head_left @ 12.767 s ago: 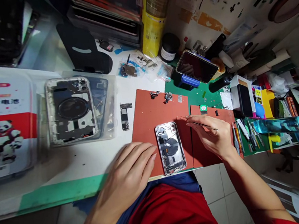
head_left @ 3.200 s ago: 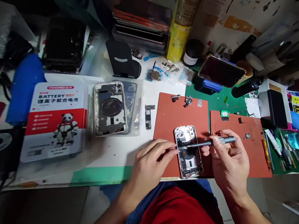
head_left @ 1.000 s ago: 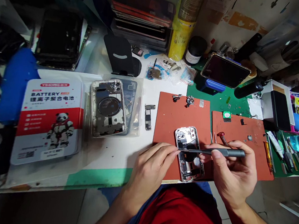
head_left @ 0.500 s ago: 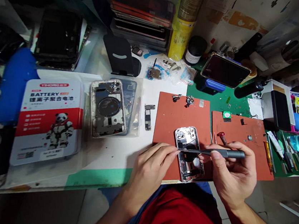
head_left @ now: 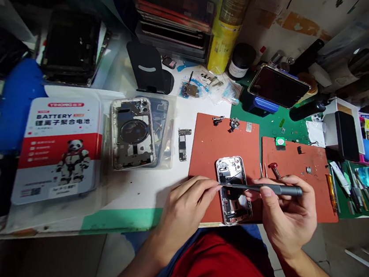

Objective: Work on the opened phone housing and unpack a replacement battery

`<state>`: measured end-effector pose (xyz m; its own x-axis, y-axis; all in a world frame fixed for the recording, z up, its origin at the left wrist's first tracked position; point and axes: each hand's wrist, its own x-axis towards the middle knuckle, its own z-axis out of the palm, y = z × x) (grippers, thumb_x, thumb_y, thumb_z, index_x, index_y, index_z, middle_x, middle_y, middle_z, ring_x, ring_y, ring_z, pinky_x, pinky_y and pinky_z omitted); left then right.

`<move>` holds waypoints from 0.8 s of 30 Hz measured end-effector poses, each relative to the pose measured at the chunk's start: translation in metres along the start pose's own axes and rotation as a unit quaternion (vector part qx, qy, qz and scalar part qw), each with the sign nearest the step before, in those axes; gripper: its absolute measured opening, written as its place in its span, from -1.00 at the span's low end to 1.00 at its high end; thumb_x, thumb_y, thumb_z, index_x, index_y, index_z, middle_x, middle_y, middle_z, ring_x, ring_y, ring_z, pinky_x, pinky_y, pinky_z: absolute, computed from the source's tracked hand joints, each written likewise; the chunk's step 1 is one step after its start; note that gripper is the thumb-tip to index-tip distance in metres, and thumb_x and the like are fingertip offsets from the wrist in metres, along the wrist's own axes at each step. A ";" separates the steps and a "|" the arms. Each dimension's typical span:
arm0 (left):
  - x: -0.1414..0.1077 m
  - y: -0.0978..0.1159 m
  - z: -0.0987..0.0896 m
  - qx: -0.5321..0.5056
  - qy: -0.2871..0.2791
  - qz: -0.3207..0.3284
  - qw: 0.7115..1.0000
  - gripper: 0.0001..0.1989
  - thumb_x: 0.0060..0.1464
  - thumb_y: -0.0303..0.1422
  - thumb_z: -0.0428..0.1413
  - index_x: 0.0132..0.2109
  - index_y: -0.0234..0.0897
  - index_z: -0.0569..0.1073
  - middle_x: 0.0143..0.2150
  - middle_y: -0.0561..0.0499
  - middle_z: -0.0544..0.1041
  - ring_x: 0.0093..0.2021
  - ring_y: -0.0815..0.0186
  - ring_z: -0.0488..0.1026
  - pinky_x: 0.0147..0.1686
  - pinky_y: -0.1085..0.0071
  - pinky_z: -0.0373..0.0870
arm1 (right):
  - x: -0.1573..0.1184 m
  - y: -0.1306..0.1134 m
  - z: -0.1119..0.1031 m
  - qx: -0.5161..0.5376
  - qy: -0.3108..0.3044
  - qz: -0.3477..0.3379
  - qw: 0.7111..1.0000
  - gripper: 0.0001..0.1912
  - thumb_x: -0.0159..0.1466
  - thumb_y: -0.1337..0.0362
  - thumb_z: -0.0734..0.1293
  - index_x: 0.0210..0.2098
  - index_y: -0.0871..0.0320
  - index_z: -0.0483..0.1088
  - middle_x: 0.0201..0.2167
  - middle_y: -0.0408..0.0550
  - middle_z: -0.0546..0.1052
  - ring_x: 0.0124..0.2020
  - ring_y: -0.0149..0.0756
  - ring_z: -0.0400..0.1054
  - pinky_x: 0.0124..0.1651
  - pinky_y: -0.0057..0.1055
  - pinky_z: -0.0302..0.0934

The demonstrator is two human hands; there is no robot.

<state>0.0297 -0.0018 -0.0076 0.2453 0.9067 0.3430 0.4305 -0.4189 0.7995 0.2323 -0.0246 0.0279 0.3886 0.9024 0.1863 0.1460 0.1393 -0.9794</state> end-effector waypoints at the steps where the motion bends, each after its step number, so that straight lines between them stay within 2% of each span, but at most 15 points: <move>1: 0.000 0.000 0.000 0.001 0.001 0.002 1.000 -0.83 0.36 -0.58 0.21 -0.02 -0.21 0.51 -0.16 0.08 0.65 -0.20 0.38 0.61 -0.12 0.44 0.53 | 0.000 0.000 0.000 -0.001 0.000 0.002 1.000 -0.62 0.32 0.44 0.54 0.02 0.07 0.38 -0.21 -0.12 0.76 -0.38 -0.18 0.72 -0.31 -0.37 0.67; 10: 0.001 0.001 0.000 -0.004 0.006 -0.009 1.000 -0.84 0.36 -0.57 0.21 -0.05 -0.21 0.51 -0.19 0.10 0.65 -0.21 0.40 0.61 -0.13 0.45 0.53 | -0.002 0.001 0.000 -0.026 0.004 0.001 1.000 -0.62 0.33 0.38 0.55 0.03 0.08 0.36 -0.21 -0.09 0.76 -0.41 -0.18 0.71 -0.34 -0.38 0.66; 17: 0.001 0.001 0.000 -0.012 0.011 -0.021 1.000 -0.86 0.36 -0.56 0.21 -0.05 -0.21 0.52 -0.20 0.09 0.66 -0.23 0.39 0.62 -0.16 0.44 0.54 | -0.003 0.000 0.001 -0.015 0.004 0.001 1.000 -0.62 0.33 0.42 0.54 0.03 0.08 0.37 -0.21 -0.10 0.76 -0.39 -0.14 0.72 -0.32 -0.34 0.68; 24: 0.001 0.002 0.000 -0.010 0.016 -0.027 0.999 -0.85 0.34 -0.56 0.24 -0.07 -0.21 0.53 -0.21 0.12 0.66 -0.23 0.41 0.61 -0.18 0.49 0.51 | -0.003 0.001 0.002 -0.015 0.004 -0.006 1.000 -0.62 0.32 0.43 0.54 0.03 0.07 0.38 -0.21 -0.09 0.76 -0.41 -0.15 0.71 -0.37 -0.38 0.65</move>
<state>0.0305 -0.0014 -0.0052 0.1946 0.9295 0.3132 0.4254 -0.3677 0.8269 0.2293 -0.0260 0.0265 0.3945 0.8971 0.1992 0.1771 0.1384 -0.9744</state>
